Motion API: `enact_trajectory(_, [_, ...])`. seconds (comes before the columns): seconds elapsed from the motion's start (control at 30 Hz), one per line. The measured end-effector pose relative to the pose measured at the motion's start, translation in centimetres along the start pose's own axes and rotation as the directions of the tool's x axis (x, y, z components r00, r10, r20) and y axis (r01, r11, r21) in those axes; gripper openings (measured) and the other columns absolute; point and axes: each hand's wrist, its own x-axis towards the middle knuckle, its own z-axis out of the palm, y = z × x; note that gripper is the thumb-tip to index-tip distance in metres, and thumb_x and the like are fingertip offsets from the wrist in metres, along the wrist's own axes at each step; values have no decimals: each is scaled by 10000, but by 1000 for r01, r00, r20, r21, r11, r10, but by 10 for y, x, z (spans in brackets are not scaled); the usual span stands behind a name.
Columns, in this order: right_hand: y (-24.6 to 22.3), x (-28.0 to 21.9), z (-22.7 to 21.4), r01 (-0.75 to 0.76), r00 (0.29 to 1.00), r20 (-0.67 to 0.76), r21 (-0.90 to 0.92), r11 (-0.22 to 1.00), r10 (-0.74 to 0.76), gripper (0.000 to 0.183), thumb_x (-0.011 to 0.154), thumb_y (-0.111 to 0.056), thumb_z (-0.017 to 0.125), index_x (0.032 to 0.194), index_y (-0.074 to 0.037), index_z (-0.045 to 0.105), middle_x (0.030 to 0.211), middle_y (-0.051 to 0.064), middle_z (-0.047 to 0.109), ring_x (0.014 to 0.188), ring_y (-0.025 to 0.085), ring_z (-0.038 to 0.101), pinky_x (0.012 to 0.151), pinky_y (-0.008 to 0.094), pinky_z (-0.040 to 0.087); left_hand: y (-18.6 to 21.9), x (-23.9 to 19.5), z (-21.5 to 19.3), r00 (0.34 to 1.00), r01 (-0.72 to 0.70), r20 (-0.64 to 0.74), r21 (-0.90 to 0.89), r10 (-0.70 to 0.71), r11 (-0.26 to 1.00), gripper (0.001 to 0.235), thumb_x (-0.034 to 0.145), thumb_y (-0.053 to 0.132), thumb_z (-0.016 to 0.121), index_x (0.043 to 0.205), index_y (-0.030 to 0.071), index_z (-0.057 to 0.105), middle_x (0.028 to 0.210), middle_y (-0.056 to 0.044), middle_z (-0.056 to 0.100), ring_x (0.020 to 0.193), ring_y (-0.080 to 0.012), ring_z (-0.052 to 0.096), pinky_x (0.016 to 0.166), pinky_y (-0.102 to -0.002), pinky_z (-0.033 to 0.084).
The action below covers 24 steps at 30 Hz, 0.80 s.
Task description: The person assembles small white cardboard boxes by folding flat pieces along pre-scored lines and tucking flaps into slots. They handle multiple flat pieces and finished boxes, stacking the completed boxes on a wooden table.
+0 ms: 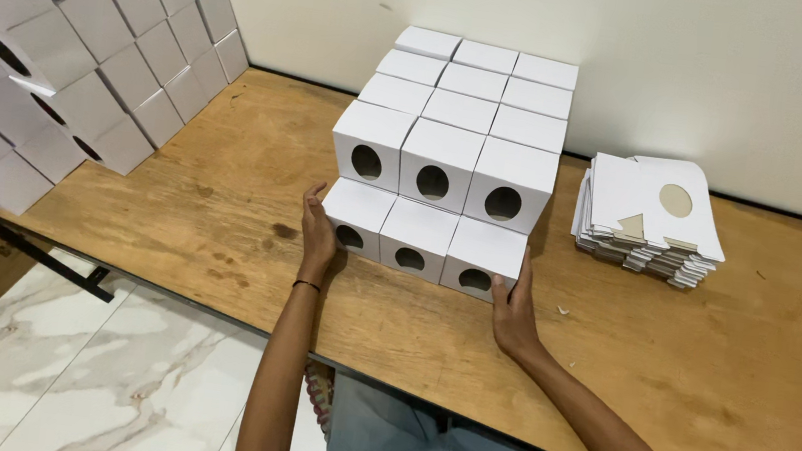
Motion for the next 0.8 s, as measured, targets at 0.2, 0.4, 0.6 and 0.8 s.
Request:
enact_trajectory(0.2, [27,5,1,48,997,-53,34,998,-47,848,983,-482,388,1581,-59,-38,1608,252,34,1496,424,51,1217,553,48,-22,2,2,996,-83,12,-140,85,987,682,1031,557,69,1420,99,390,1180,-257,651,1176,-377,597,1034,-487,417])
enact_trajectory(0.4, [37,4,3,94,981,-168,-21,995,-96,759,1011,-426,360,1587,-87,0,1584,240,32,1478,445,73,1208,572,56,-6,-5,3,969,-239,-85,-110,231,965,738,1006,646,96,1434,97,342,1369,-206,558,1291,-369,515,1094,-513,386])
enact_trajectory(0.6, [41,8,1,294,918,-252,-83,952,-306,813,949,-429,498,1567,-106,80,1515,219,46,1450,454,25,1166,601,-7,40,-29,3,761,-569,-186,268,621,778,720,1000,622,151,1341,41,404,1364,-202,479,1316,-409,453,1115,-527,329])
enact_trajectory(0.8, [36,14,-23,543,744,-159,-422,726,-649,227,922,-345,551,1096,-209,604,1219,30,521,1208,222,452,1020,421,221,3,-46,65,408,-751,-69,541,911,377,276,923,419,491,1063,216,614,1102,-10,656,1098,-275,572,965,-454,345])
